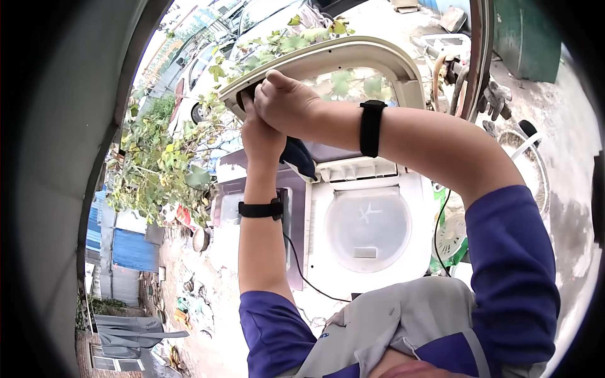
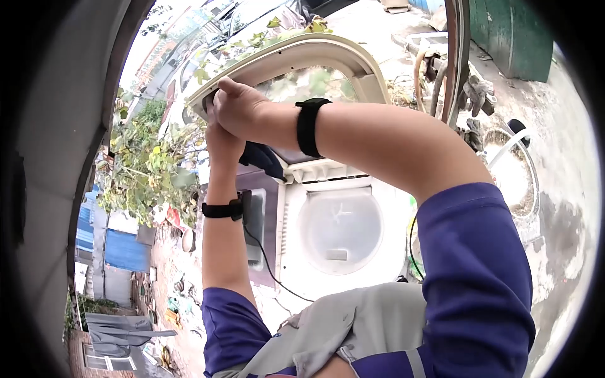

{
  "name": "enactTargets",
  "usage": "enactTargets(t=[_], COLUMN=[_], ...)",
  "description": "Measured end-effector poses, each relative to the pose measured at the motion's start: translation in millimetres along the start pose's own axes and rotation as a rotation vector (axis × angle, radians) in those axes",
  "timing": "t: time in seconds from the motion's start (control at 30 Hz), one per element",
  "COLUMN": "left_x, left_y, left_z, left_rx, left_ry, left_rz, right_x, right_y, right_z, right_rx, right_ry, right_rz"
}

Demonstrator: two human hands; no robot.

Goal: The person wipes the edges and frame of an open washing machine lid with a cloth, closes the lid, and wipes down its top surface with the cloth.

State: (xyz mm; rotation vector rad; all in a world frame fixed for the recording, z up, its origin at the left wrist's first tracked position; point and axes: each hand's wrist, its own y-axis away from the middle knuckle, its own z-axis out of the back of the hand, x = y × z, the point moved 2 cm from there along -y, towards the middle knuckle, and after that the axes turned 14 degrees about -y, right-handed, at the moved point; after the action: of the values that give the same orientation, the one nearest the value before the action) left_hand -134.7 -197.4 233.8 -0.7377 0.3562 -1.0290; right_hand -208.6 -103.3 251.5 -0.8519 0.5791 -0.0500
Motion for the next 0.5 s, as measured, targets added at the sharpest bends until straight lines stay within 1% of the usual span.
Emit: enactTargets(t=[0.03, 0.07, 0.1, 0.13, 0.2, 0.27, 0.33, 0.4, 0.43, 0.47, 0.5], left_x=[-15, -32, -46, -61, -92, -119, -142, -164, -171, -176, -183], left_y=[-1, 0, -1, -1, 0, 1, 1, 2, 4, 5, 7], left_z=[3, 5, 6, 5, 4, 1, -4, -11, -20, -28, -26], left_rx=[-0.026, 0.002, 0.075, 0.006, 0.065, 0.041, 0.109, 0.129, 0.06, -0.01, -0.058], left_ry=[0.055, 0.08, 0.142, 0.204, 0.097, 0.08, 0.069, -0.057, -0.052, -0.048, 0.02], left_rz=[-0.022, -0.018, 0.07, 0.001, -0.006, -0.063, -0.082, -0.17, -0.22, -0.267, -0.266], right_x=[-9, -17, -28, -39, -55, -66, -71, -73, -73, -71, -68], right_y=[11, 24, 39, 55, 86, 108, 127, 140, 144, 149, 155], right_z=[4, 8, 19, 24, 36, 55, 74, 89, 95, 97, 96], right_rx=[-0.022, -0.045, 0.037, -0.062, -0.061, 0.01, 0.063, 0.097, 0.179, 0.155, 0.131], right_ry=[0.0, -0.002, -0.008, 0.009, -0.035, -0.054, -0.073, -0.095, -0.179, -0.182, -0.185], right_rz=[-0.009, -0.018, -0.054, -0.062, -0.159, -0.234, -0.314, -0.391, -0.451, -0.477, -0.503])
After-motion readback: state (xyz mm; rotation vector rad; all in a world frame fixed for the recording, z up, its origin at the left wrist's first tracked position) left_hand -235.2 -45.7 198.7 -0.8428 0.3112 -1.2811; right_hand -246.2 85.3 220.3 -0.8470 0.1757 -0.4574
